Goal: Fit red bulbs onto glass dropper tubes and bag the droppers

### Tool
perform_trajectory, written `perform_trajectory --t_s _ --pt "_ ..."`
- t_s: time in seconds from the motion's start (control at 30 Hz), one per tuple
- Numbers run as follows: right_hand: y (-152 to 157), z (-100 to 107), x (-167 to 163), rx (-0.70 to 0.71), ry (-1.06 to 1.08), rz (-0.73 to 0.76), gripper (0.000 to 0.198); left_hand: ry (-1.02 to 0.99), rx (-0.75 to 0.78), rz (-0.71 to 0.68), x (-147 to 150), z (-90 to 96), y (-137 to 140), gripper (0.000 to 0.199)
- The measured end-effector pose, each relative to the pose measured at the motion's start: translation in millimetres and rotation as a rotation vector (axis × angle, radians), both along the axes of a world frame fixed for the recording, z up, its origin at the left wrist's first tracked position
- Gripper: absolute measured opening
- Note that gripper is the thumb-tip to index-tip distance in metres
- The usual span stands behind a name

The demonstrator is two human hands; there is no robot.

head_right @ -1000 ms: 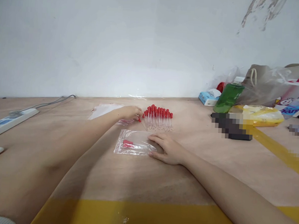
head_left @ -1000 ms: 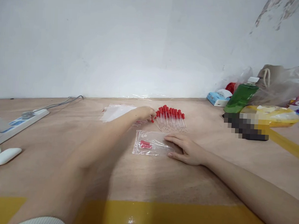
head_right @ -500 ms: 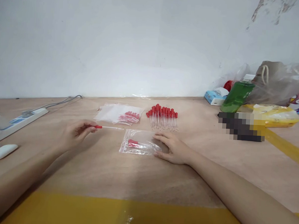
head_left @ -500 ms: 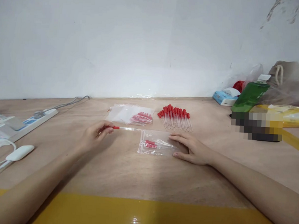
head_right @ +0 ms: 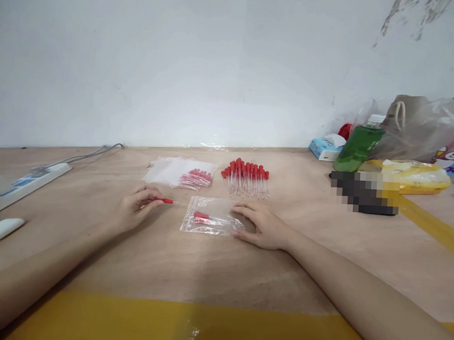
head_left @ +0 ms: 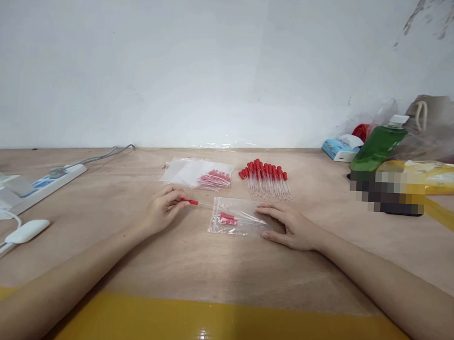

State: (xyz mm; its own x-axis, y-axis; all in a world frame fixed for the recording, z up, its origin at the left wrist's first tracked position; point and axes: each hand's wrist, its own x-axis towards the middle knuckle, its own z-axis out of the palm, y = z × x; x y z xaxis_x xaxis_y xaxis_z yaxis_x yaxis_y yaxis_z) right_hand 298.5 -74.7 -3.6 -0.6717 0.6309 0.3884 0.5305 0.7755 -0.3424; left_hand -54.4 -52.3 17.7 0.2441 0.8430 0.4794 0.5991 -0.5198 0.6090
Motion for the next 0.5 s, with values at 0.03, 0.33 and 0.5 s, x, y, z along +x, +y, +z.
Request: perform_trajectory --t_s 0.03,0.33,0.5 --pt "0 0 0 -0.004 -0.003 -0.002 0.053 -0.042 -0.024 -0.019 8 -1.6 1 0.014" --pt "0 0 0 0.001 0.008 -0.002 0.053 -0.401 -0.512 -0.085 70 -5.0 4 0.034" --pt "0 0 -1 -0.006 -0.004 -0.001 0.053 -0.509 -0.545 -0.058 76 -3.3 -6 0.043"
